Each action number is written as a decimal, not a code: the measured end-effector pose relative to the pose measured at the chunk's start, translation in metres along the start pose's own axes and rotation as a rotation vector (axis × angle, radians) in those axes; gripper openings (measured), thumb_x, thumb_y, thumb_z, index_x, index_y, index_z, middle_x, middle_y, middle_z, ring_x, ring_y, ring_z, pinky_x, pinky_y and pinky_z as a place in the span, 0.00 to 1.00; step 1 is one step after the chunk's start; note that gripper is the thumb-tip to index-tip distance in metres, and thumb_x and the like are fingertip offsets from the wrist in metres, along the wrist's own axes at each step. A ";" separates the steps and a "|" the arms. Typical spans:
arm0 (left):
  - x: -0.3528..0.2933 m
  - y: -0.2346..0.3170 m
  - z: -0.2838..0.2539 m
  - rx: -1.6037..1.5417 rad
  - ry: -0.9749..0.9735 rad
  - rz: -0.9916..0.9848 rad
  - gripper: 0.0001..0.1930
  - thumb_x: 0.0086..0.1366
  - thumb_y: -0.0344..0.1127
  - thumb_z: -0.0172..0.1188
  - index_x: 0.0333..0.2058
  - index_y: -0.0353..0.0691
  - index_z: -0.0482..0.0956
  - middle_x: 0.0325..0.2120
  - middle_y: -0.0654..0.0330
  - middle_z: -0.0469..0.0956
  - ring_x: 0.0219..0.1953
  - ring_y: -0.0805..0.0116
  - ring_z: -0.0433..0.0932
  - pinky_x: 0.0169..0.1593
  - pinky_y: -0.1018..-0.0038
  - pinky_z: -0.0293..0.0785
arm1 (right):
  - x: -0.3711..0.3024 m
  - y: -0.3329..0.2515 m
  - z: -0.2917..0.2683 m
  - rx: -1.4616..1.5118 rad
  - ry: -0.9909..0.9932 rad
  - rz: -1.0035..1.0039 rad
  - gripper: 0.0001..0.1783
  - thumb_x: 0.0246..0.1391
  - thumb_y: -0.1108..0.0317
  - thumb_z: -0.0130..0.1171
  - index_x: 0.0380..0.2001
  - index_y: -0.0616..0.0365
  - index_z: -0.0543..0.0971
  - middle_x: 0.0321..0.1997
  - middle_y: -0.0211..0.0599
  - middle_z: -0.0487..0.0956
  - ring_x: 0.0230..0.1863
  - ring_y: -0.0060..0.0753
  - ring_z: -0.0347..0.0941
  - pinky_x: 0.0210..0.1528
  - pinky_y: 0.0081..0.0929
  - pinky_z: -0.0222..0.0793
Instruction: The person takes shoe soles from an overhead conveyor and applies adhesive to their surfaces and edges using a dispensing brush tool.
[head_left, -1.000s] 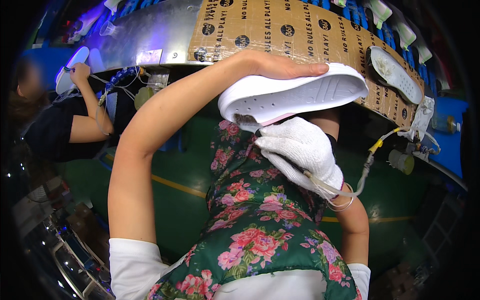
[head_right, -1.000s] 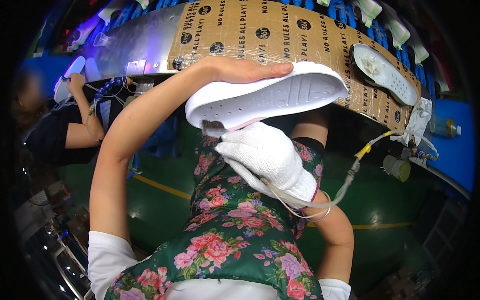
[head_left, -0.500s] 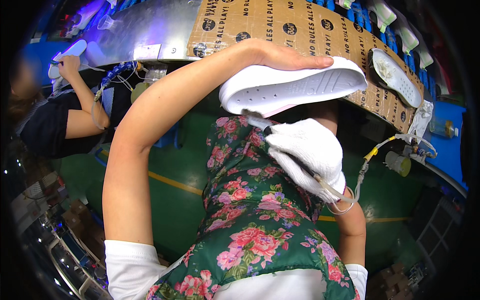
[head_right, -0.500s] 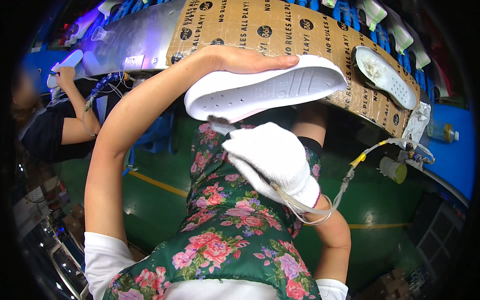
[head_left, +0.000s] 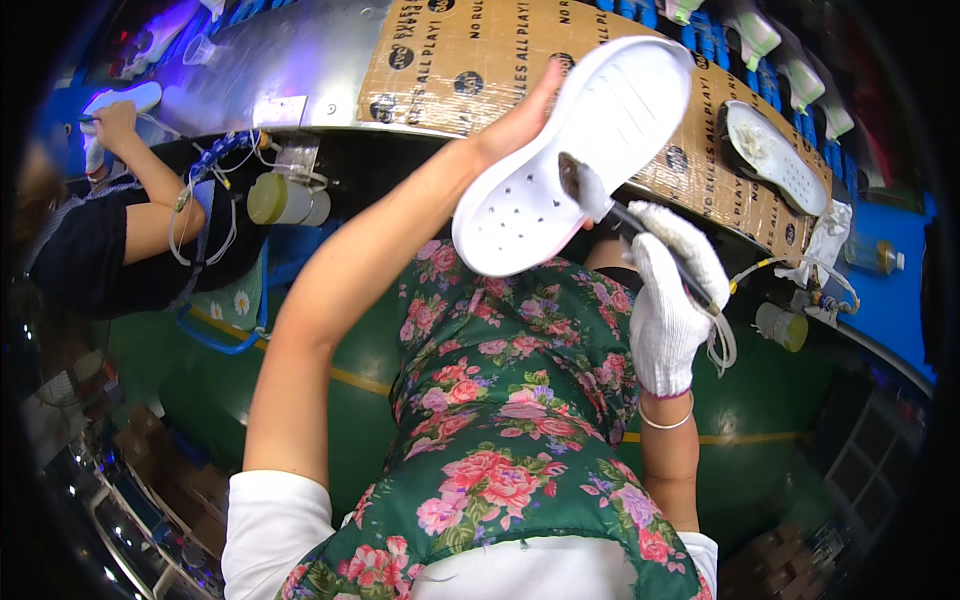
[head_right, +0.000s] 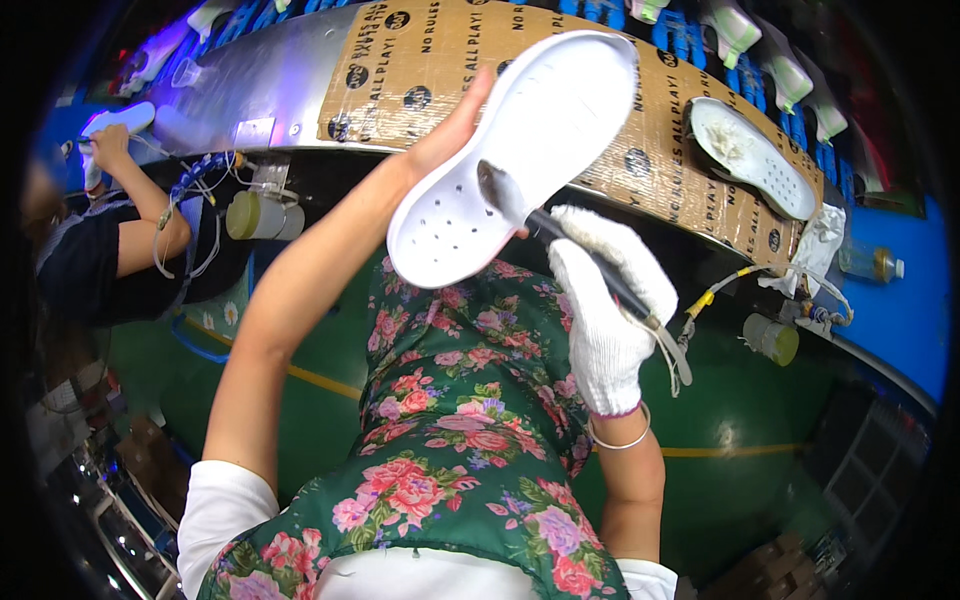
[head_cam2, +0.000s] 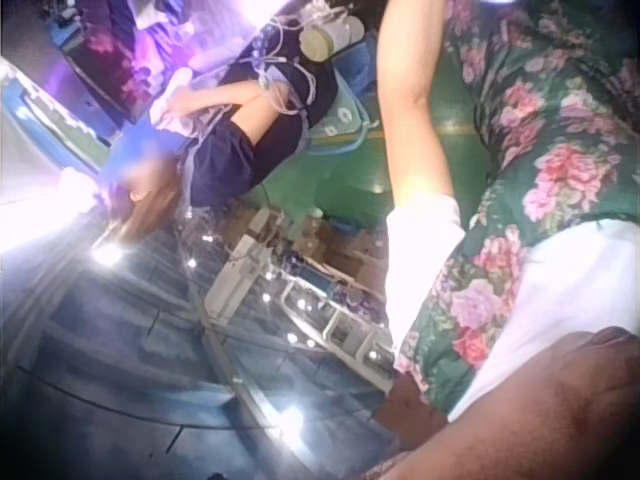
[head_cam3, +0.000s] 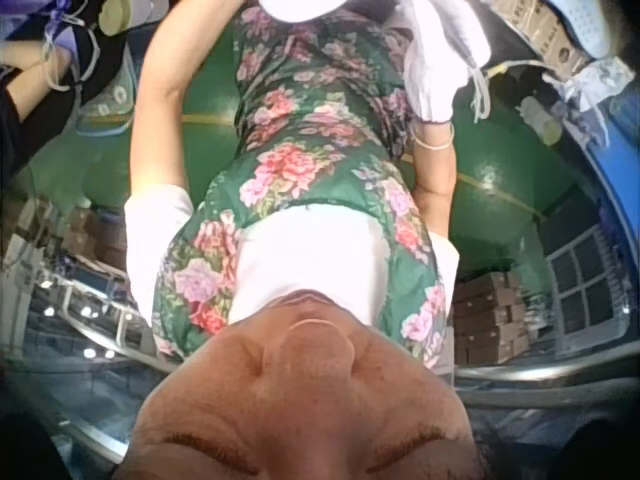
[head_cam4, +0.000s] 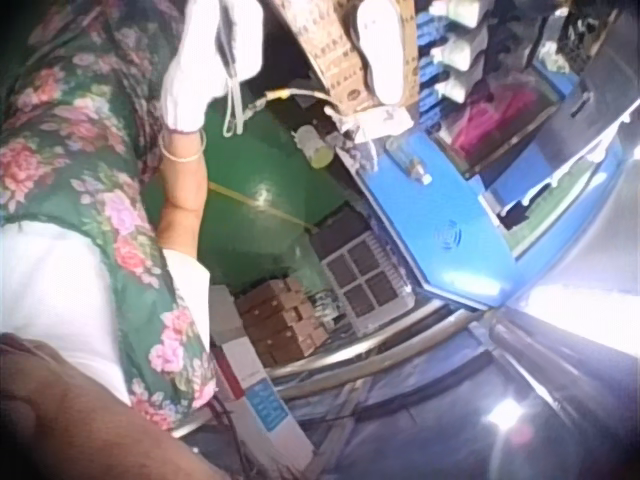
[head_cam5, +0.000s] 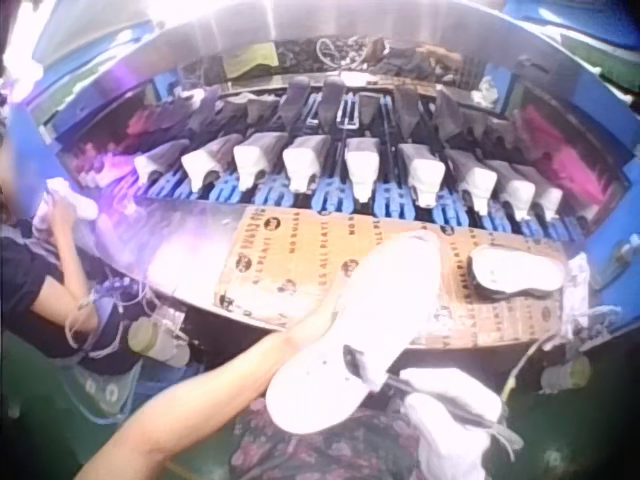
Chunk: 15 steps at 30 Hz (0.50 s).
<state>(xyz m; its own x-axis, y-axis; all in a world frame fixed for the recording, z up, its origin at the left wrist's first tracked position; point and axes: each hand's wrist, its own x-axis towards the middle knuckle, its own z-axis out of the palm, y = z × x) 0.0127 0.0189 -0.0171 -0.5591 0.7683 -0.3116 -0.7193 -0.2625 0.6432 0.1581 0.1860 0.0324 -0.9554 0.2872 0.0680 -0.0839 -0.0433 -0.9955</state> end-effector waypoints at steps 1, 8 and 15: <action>0.006 -0.015 -0.017 -0.016 -0.095 0.059 0.50 0.69 0.79 0.25 0.72 0.44 0.59 0.58 0.42 0.75 0.51 0.45 0.82 0.48 0.42 0.84 | 0.005 -0.007 0.000 -0.038 0.023 0.024 0.12 0.54 0.82 0.67 0.43 0.68 0.85 0.43 0.41 0.86 0.40 0.25 0.81 0.45 0.22 0.77; -0.009 -0.076 -0.012 -0.294 0.026 0.206 0.25 0.78 0.43 0.48 0.65 0.30 0.67 0.63 0.47 0.72 0.63 0.54 0.73 0.71 0.54 0.66 | 0.055 -0.020 -0.015 -0.453 -0.305 -0.451 0.11 0.51 0.74 0.73 0.40 0.59 0.88 0.39 0.39 0.88 0.40 0.32 0.84 0.47 0.28 0.78; -0.067 -0.083 -0.023 -0.672 0.003 0.205 0.35 0.74 0.58 0.49 0.68 0.36 0.63 0.63 0.43 0.70 0.63 0.40 0.72 0.63 0.42 0.74 | 0.032 -0.038 -0.003 -0.419 -0.413 -0.508 0.11 0.49 0.69 0.75 0.38 0.54 0.88 0.40 0.37 0.88 0.44 0.41 0.85 0.51 0.33 0.79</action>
<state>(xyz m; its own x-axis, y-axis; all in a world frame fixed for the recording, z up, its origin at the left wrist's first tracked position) 0.1000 -0.0238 -0.0652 -0.7114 0.6632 -0.2327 -0.6975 -0.7068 0.1181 0.1316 0.1998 0.0721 -0.8635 -0.2080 0.4594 -0.5040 0.3871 -0.7721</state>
